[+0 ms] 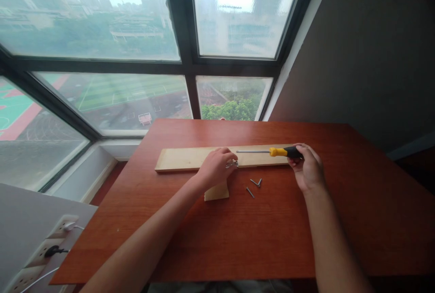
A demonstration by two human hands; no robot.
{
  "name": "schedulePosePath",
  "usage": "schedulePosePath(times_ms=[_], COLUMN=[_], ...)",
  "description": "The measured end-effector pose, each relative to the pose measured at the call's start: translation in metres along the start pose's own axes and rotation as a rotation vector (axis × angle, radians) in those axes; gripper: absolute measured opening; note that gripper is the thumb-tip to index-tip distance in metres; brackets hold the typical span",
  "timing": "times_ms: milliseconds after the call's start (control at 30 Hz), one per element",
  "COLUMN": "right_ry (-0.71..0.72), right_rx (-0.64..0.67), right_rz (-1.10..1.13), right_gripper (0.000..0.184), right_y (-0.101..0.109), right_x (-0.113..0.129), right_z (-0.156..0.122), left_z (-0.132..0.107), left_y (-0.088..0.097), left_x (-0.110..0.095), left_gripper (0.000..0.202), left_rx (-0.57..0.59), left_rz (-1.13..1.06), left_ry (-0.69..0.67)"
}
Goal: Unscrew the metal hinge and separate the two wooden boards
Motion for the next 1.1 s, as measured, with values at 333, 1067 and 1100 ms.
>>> schedulePosePath(times_ms=[333,1067,1100], right_ry=[0.228,0.642,0.651], right_rx=[-0.078,-0.02,-0.018], right_rz=[-0.245,-0.947,-0.956], right_gripper=[0.02,0.01,0.01], right_y=[-0.003,-0.08,-0.082], right_x=[0.029,0.097,0.098], right_z=[-0.013,-0.066,-0.067], left_z=[-0.004,-0.002,-0.001], left_y=[-0.009,-0.009,-0.009], left_x=[0.01,0.011,0.011], left_gripper=[0.01,0.011,0.011], left_rx=[-0.161,-0.158,-0.158], left_rz=[-0.141,-0.155,-0.156], left_ry=[0.077,0.062,0.061])
Point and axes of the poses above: each hand's wrist, its own z-axis towards the middle knuckle, its own y-axis out of the back of the hand, x = y × z, the point moved 8 cm from there along z, towards the middle knuckle, and after that the axes turned 14 degrees about -y, right-handed, at the moved point
